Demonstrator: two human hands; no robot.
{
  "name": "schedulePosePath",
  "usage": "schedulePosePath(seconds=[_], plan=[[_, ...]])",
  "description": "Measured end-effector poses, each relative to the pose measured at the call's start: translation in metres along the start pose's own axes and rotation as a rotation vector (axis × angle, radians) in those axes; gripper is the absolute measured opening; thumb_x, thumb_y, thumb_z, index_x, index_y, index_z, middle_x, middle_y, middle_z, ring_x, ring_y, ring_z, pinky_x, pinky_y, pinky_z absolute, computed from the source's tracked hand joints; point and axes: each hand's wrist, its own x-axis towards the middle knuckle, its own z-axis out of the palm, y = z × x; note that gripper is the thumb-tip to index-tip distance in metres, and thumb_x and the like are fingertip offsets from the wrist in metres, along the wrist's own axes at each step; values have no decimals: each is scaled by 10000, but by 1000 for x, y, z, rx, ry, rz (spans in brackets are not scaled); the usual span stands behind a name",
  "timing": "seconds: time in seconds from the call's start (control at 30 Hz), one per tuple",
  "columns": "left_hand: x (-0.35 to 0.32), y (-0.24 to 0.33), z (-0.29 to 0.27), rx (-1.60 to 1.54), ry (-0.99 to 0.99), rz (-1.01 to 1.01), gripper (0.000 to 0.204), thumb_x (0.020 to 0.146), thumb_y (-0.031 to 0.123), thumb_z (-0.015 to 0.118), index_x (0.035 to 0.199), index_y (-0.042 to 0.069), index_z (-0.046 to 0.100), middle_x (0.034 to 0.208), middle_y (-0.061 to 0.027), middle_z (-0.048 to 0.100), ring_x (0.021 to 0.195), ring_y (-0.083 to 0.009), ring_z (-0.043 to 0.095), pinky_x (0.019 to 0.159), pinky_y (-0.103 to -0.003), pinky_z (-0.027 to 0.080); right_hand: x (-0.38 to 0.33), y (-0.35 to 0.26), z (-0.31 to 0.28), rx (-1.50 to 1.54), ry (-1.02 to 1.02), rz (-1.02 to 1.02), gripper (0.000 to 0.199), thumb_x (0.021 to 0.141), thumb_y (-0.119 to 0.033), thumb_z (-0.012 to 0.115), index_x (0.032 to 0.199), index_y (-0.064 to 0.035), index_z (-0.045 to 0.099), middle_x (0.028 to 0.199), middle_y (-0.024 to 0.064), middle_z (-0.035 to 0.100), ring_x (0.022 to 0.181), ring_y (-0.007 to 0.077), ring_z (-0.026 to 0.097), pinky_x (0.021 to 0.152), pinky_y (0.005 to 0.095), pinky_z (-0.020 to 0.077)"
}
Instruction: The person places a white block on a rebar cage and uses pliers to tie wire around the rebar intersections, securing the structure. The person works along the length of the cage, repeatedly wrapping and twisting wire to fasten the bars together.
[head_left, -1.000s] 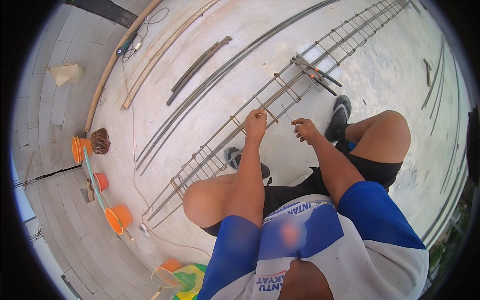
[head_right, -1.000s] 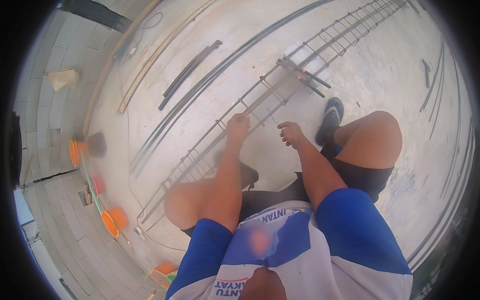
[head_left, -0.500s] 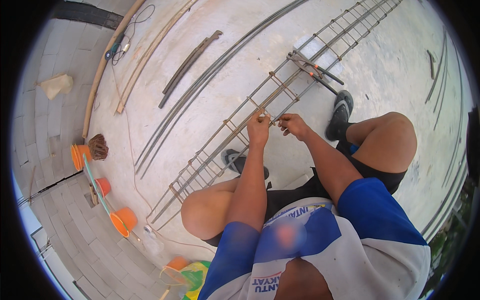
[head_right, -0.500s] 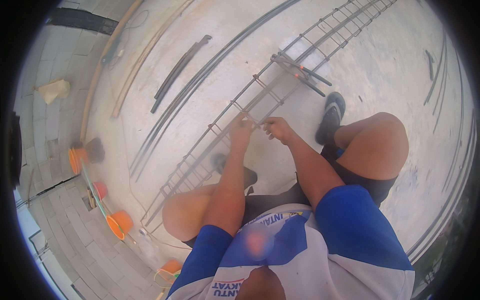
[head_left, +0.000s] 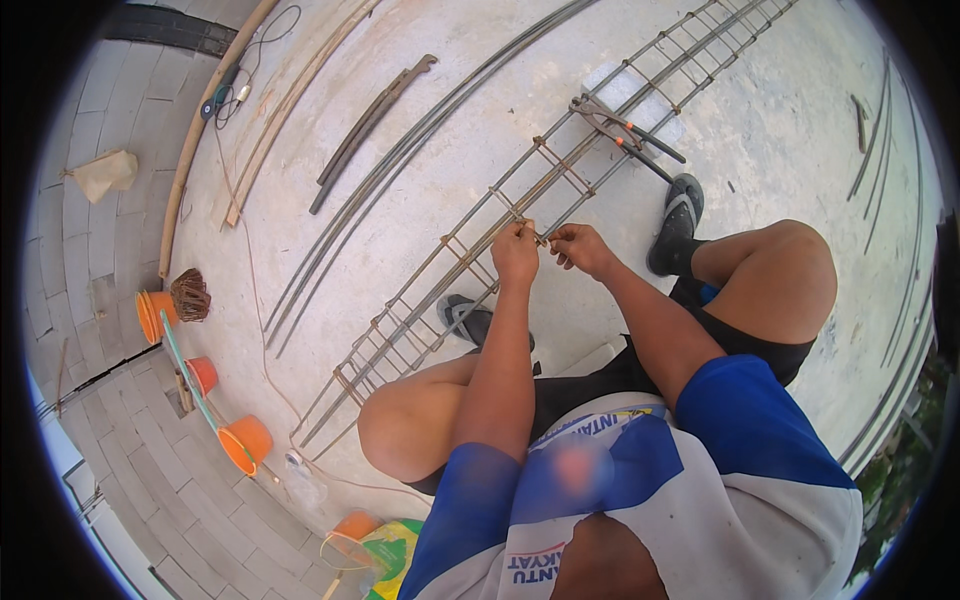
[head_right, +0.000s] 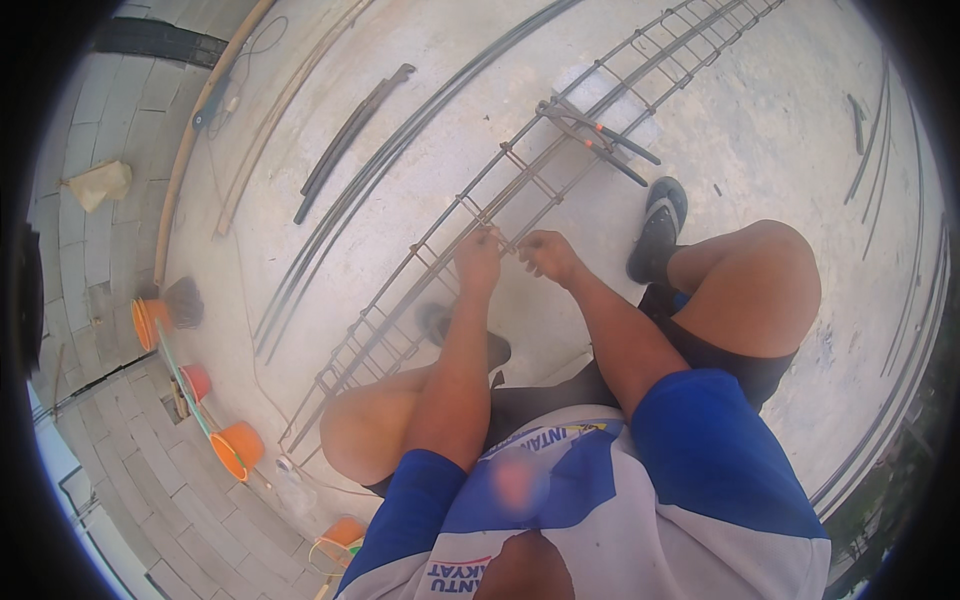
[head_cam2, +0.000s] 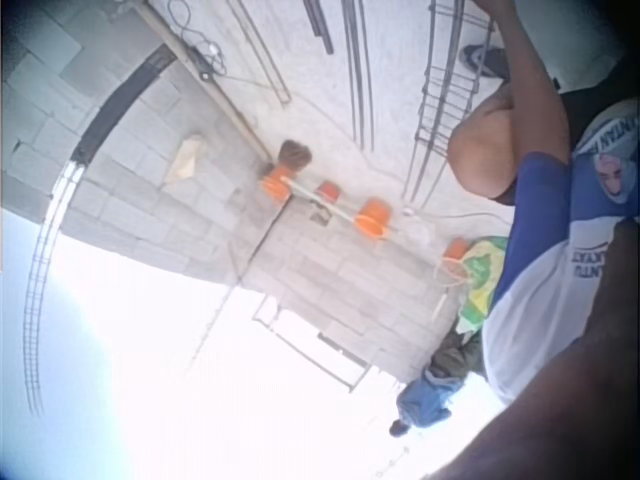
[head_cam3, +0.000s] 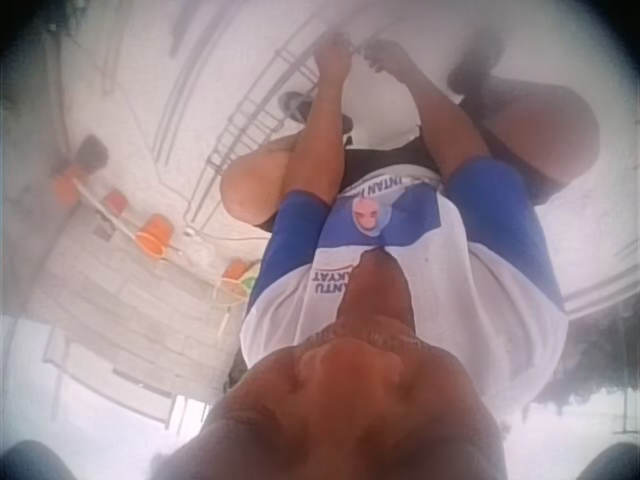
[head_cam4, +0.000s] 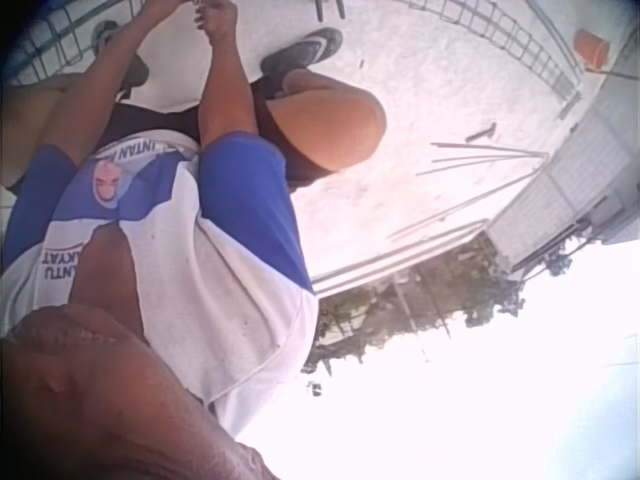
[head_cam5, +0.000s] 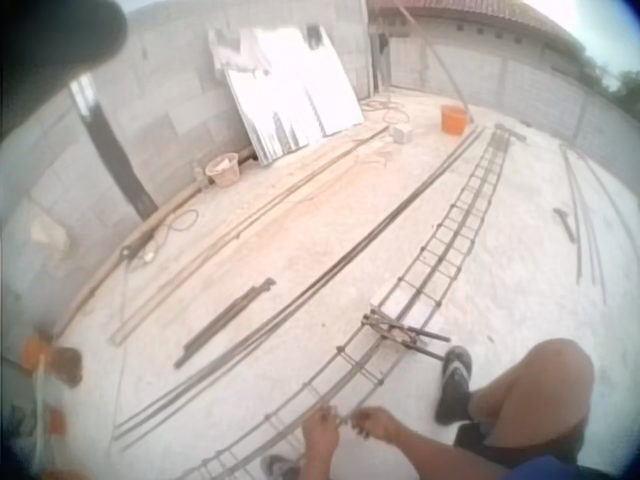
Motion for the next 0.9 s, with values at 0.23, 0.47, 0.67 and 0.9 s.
schedulePosePath(seconds=[0.23,0.47,0.67,0.9], plan=[[-2,-1,1,70,71,50,253,890,217,586,844,-15,676,702,-185,637,655,-339,616,623,-421,458,-3,5,7,-138,75,-142,245,853,-120,569,1028,35,644,771,79,638,657,144,611,611,289,508],[-4,0,-9,49,50,-7,244,876,191,592,818,-32,672,706,-193,638,667,-333,621,637,-412,462,-26,-1,29,-482,282,-393,271,863,-200,639,1002,33,646,794,156,662,677,245,631,668,358,500],[-8,3,-8,20,30,13,220,868,187,607,862,-17,690,732,-186,656,686,-318,634,649,-396,473,-26,-6,30,-503,295,-399,264,869,-230,659,965,15,657,805,197,667,702,311,636,668,376,494],[-12,12,-17,-17,-149,13,219,859,179,604,929,-4,701,837,-195,680,798,-323,655,739,-396,482,-22,-11,30,-508,275,-423,218,881,-196,627,915,16,667,797,201,664,721,329,647,665,396,489]])
